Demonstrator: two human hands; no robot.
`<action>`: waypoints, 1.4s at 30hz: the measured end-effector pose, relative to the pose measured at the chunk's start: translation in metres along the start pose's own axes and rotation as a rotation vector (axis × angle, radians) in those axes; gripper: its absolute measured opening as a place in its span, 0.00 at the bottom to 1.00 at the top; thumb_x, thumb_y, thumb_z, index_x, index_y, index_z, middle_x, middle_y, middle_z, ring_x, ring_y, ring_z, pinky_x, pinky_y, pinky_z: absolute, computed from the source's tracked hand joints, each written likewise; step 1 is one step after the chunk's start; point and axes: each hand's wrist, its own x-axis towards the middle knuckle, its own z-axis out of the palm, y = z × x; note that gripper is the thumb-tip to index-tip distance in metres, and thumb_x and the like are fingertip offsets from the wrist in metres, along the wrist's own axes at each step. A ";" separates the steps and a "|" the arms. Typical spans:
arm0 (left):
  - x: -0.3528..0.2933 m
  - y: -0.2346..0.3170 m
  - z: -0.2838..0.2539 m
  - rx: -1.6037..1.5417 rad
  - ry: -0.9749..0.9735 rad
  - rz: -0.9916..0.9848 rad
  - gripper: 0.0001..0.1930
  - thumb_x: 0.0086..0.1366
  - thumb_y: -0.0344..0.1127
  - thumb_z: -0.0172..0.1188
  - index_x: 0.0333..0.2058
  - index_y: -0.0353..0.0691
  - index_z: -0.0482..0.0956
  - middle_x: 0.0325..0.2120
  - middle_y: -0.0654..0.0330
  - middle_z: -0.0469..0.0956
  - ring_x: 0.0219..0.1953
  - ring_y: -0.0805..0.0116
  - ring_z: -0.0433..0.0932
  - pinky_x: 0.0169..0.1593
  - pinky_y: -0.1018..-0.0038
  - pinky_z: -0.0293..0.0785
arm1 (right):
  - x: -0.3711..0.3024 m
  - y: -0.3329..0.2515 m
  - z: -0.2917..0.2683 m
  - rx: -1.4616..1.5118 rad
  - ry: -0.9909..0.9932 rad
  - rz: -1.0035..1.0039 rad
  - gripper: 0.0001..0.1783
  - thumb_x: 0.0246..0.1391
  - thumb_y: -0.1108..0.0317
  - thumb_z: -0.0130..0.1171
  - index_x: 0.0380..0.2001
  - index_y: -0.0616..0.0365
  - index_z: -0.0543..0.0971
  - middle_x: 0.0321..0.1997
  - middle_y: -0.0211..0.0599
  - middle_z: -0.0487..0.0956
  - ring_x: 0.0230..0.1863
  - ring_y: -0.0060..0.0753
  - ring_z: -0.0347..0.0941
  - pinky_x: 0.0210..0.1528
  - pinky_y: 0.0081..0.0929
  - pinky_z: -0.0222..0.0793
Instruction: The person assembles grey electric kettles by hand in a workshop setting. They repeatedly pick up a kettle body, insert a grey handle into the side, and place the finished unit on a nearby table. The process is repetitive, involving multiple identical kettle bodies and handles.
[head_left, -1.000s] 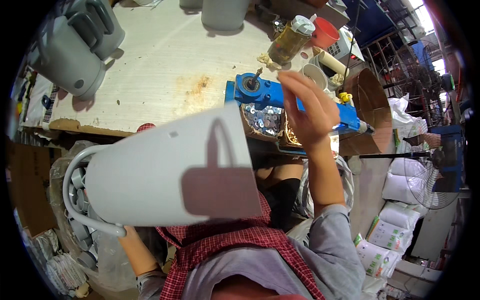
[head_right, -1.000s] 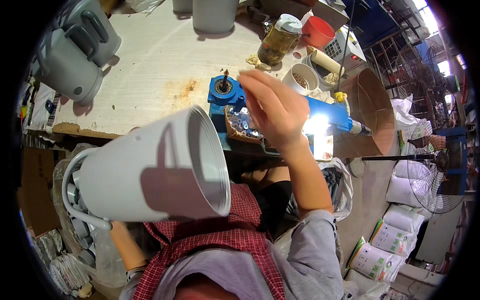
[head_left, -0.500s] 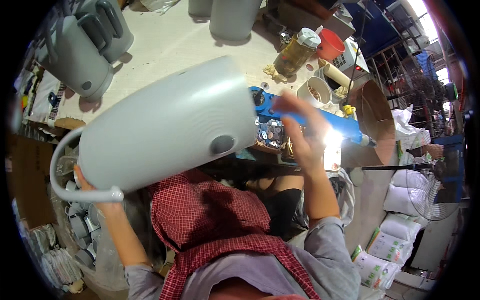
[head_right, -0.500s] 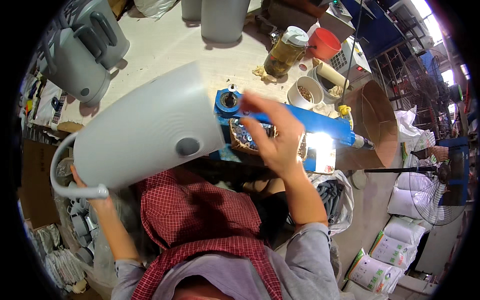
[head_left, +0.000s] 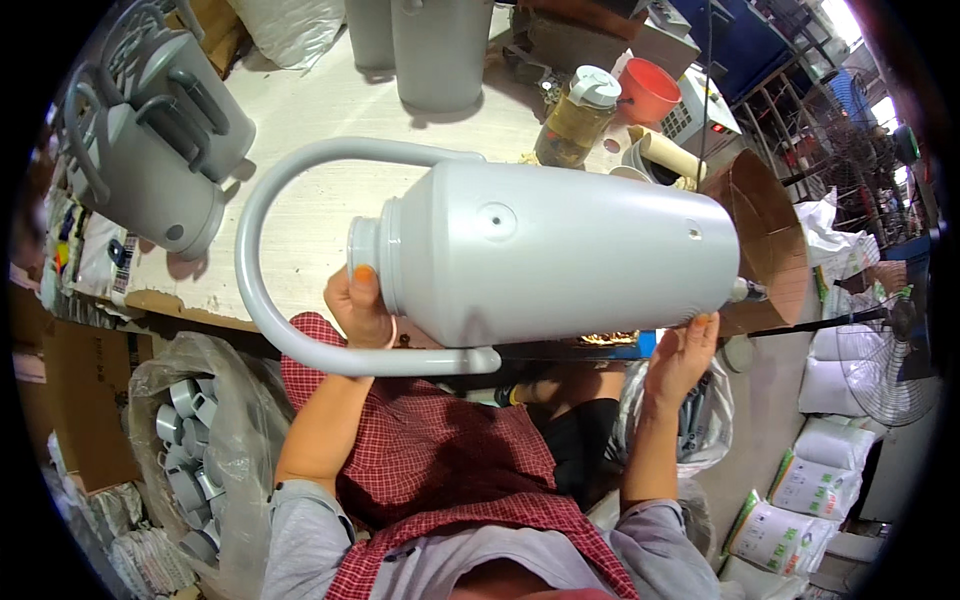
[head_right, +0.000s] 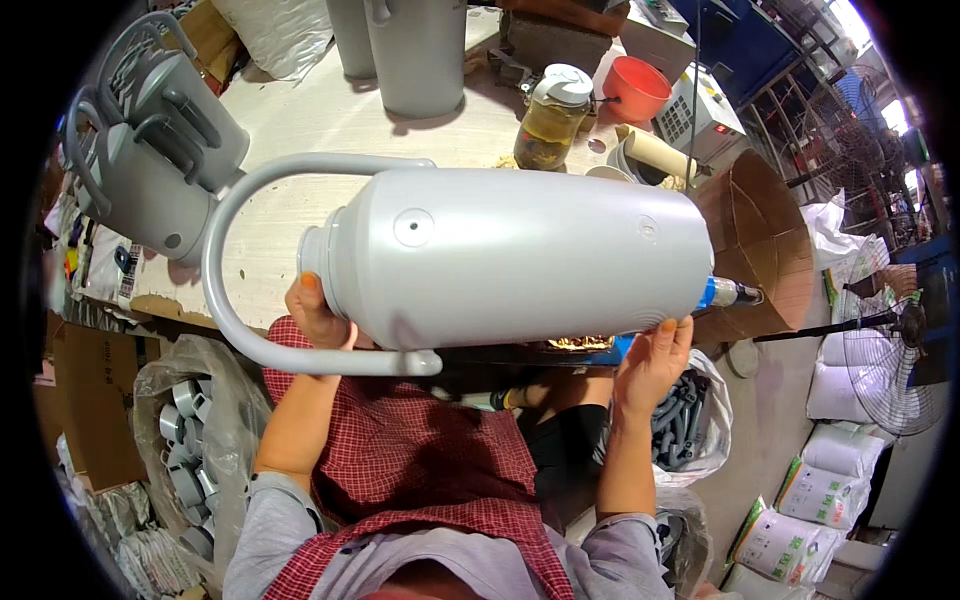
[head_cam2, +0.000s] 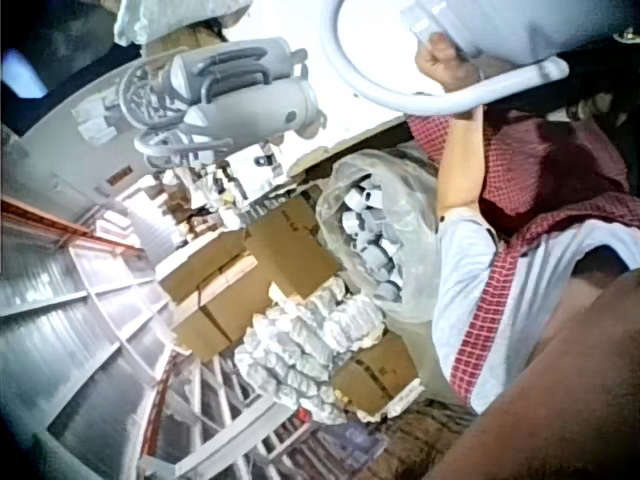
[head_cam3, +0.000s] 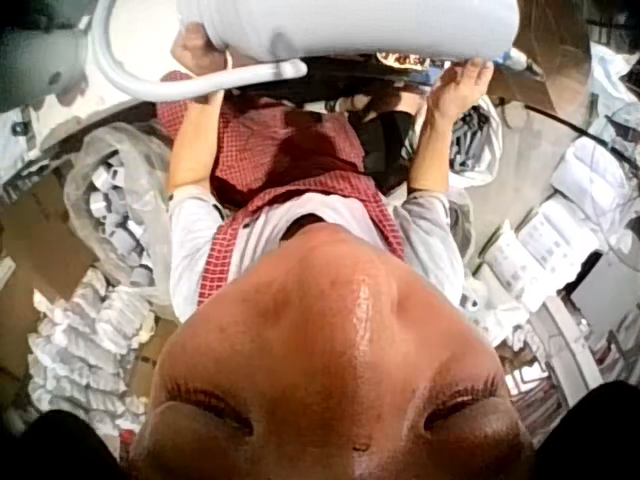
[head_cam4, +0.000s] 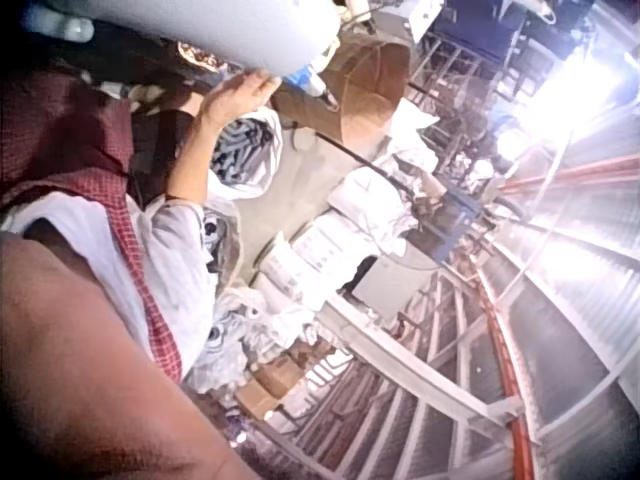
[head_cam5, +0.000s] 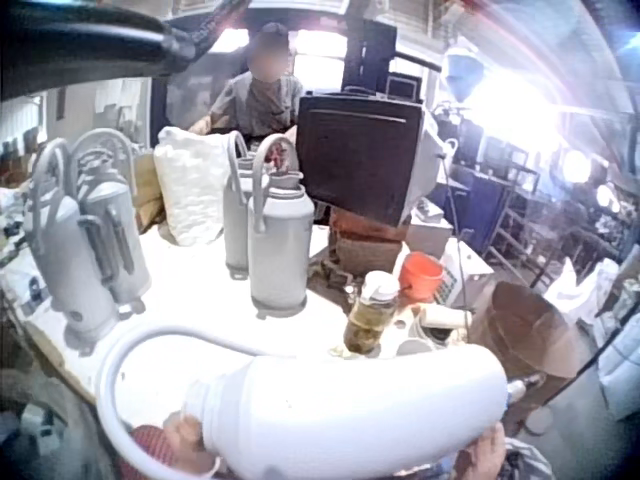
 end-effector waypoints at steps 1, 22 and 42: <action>-0.002 -0.002 -0.002 0.000 -0.064 0.012 0.27 0.64 0.56 0.55 0.20 0.34 0.73 0.16 0.68 0.69 0.21 0.81 0.63 0.24 0.82 0.57 | 0.002 0.001 -0.005 -0.011 0.013 -0.006 0.15 0.65 0.60 0.49 0.47 0.60 0.68 0.46 0.34 0.76 0.48 0.26 0.71 0.52 0.28 0.64; -0.003 -0.056 -0.030 0.071 0.102 -0.169 0.20 0.71 0.47 0.45 0.34 0.34 0.74 0.29 0.60 0.76 0.31 0.73 0.74 0.36 0.74 0.73 | -0.005 0.017 -0.029 -0.414 0.151 0.150 0.14 0.63 0.65 0.48 0.44 0.63 0.73 0.39 0.36 0.77 0.41 0.26 0.72 0.45 0.24 0.68; 0.037 -0.046 -0.086 0.296 -0.459 0.210 0.28 0.60 0.41 0.58 0.55 0.34 0.63 0.51 0.44 0.69 0.50 0.52 0.74 0.53 0.54 0.72 | -0.176 0.041 -0.470 -1.863 0.097 0.725 0.24 0.46 0.60 0.65 0.43 0.65 0.74 0.42 0.56 0.77 0.45 0.57 0.73 0.48 0.43 0.69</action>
